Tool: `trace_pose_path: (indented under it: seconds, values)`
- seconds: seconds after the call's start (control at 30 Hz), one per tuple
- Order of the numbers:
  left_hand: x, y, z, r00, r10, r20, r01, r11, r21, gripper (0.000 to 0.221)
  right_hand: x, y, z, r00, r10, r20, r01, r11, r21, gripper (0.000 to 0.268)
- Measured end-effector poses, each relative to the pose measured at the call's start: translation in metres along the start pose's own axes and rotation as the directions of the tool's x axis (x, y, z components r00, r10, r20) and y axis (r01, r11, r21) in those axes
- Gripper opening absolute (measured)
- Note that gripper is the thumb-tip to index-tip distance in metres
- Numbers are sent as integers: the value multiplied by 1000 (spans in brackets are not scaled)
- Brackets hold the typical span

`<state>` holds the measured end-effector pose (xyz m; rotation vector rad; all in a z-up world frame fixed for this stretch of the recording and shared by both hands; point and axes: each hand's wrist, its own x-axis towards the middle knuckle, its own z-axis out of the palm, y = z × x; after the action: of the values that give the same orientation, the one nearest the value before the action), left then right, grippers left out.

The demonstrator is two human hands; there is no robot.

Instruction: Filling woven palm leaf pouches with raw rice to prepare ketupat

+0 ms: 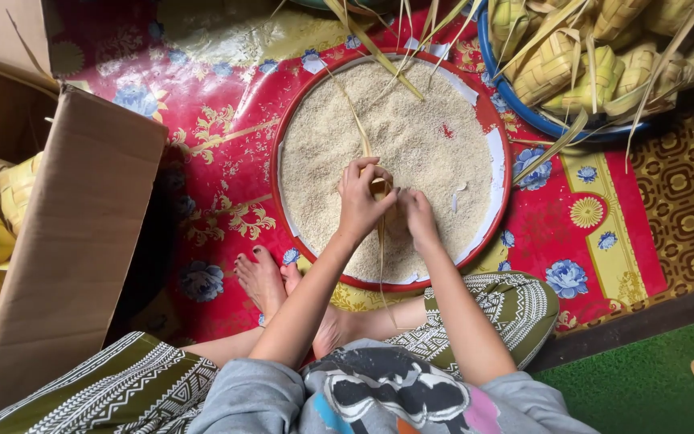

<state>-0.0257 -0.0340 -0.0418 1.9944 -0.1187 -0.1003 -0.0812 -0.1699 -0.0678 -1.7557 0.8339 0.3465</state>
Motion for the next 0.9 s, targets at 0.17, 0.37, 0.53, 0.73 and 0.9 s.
trace_pose_path:
  seconds: [0.17, 0.37, 0.53, 0.73, 0.9]
  values:
    - [0, 4, -3, 1000, -9, 11, 9, 1000, 17, 23, 12, -27, -5, 987, 151, 45, -111, 467, 877, 32]
    - [0, 5, 4, 999, -18, 46, 15, 998, 60, 23, 10, -74, -14, 979, -179, 99, -39, 313, 949, 52]
    - [-2, -2, 6, 997, 48, 59, -52, 997, 61, 24, 26, -83, -28, 893, -433, 121, 404, 891, 209, 36]
    - [-4, -13, 7, 994, 104, 15, -105, 993, 61, 25, 61, -82, -28, 846, -507, 165, 522, 725, -450, 52]
    - [-1, -15, 4, 994, 106, 1, -106, 993, 52, 25, 61, -19, -12, 687, -619, 381, 724, 545, -422, 53]
